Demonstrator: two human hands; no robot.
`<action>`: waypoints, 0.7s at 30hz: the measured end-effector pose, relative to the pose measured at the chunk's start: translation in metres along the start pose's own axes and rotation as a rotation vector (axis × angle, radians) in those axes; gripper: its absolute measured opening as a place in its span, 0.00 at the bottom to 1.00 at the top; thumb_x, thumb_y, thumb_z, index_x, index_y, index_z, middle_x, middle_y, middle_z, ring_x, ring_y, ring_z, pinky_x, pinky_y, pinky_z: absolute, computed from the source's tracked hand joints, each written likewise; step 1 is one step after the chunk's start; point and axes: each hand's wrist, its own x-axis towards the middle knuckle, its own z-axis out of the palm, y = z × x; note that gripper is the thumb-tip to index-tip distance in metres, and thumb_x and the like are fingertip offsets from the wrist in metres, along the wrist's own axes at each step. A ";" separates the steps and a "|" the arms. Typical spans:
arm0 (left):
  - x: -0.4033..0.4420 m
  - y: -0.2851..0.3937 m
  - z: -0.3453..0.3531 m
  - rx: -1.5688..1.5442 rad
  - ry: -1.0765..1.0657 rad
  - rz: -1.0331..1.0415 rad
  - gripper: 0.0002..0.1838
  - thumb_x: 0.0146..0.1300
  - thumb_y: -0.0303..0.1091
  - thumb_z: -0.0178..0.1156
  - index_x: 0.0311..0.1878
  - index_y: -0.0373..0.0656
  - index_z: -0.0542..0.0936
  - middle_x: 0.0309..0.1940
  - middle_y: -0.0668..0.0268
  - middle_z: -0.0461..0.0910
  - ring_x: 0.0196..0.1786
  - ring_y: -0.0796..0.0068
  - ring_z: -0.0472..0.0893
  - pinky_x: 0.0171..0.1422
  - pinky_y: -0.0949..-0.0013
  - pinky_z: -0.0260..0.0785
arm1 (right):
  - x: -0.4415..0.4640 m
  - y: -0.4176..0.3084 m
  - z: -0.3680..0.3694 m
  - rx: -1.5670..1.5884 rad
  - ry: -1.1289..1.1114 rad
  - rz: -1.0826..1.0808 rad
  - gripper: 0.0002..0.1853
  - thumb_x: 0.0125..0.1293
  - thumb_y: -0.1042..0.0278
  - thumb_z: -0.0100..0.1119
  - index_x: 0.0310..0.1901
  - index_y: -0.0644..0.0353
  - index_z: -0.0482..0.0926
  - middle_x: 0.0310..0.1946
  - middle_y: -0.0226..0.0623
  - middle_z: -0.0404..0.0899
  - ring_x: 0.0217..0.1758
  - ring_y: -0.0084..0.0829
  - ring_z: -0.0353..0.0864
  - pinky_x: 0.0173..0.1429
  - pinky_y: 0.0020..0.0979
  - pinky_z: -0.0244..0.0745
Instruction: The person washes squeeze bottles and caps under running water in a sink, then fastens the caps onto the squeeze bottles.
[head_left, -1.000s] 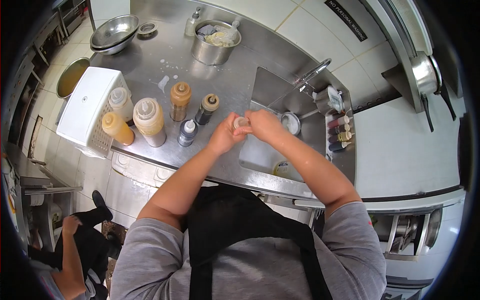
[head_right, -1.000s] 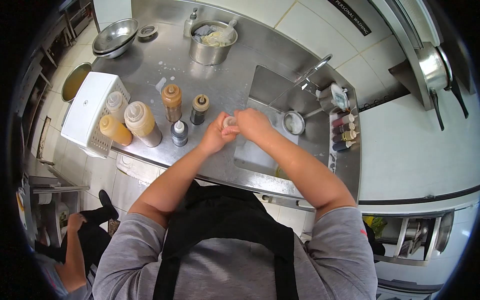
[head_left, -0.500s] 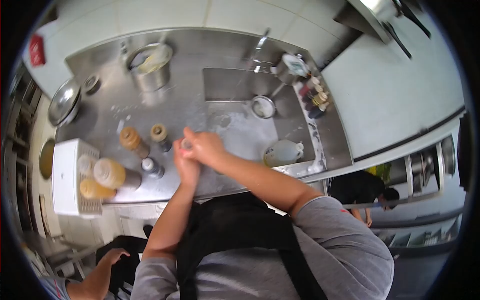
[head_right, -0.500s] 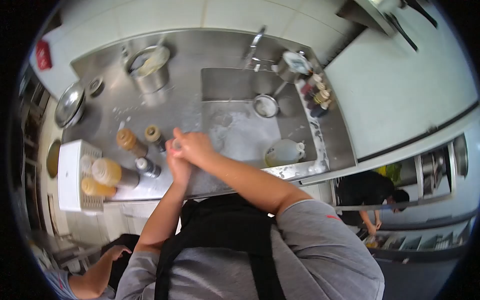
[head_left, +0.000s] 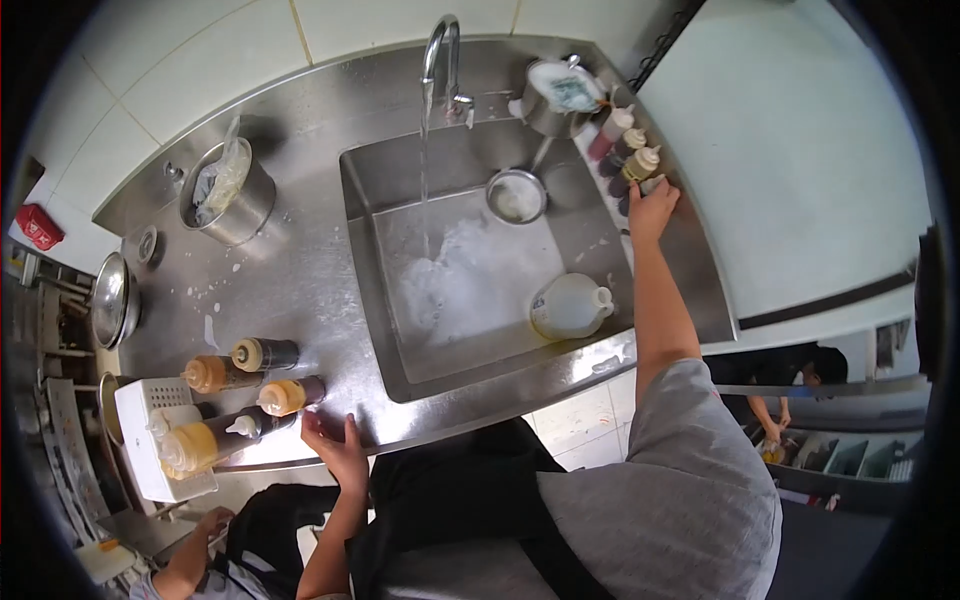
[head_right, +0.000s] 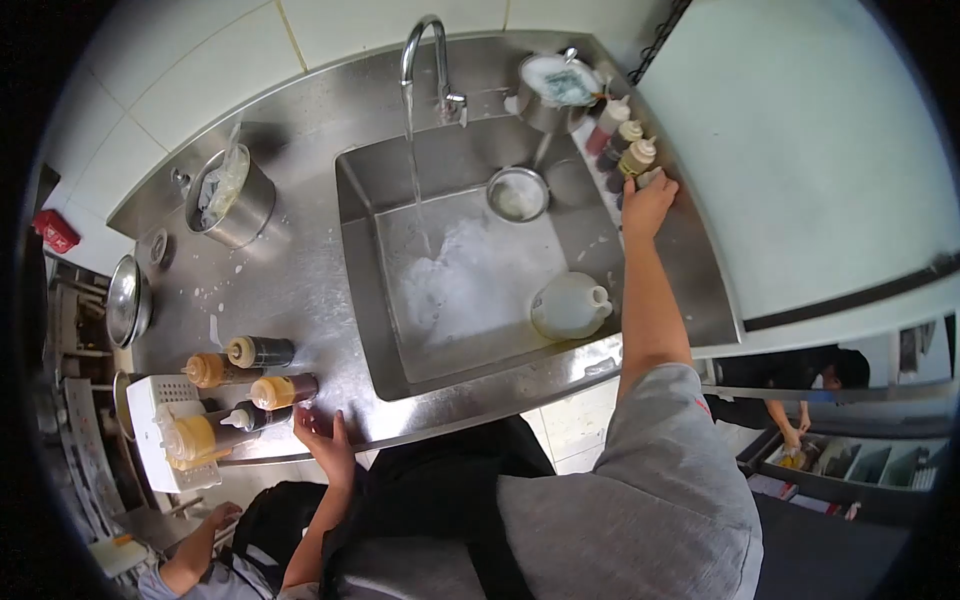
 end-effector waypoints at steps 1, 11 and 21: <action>-0.003 -0.002 -0.001 0.034 -0.060 -0.031 0.34 0.55 0.26 0.68 0.61 0.32 0.60 0.55 0.52 0.64 0.60 0.56 0.67 0.68 0.59 0.58 | -0.002 0.001 0.004 -0.006 -0.041 -0.050 0.32 0.53 0.65 0.71 0.55 0.71 0.67 0.49 0.56 0.67 0.54 0.56 0.67 0.59 0.48 0.64; 0.016 0.128 0.113 0.510 -0.919 0.649 0.48 0.47 0.56 0.71 0.69 0.46 0.63 0.69 0.52 0.58 0.74 0.50 0.55 0.74 0.41 0.46 | -0.037 -0.009 0.005 0.667 -0.174 -0.012 0.36 0.58 0.68 0.69 0.66 0.62 0.61 0.49 0.48 0.76 0.50 0.40 0.78 0.57 0.37 0.71; 0.197 0.149 0.284 -0.021 -0.229 0.236 0.25 0.68 0.47 0.55 0.60 0.38 0.71 0.61 0.49 0.68 0.66 0.55 0.67 0.69 0.58 0.59 | -0.043 -0.205 0.082 0.970 -0.954 -0.572 0.38 0.59 0.70 0.65 0.69 0.53 0.55 0.67 0.49 0.62 0.68 0.50 0.66 0.66 0.43 0.65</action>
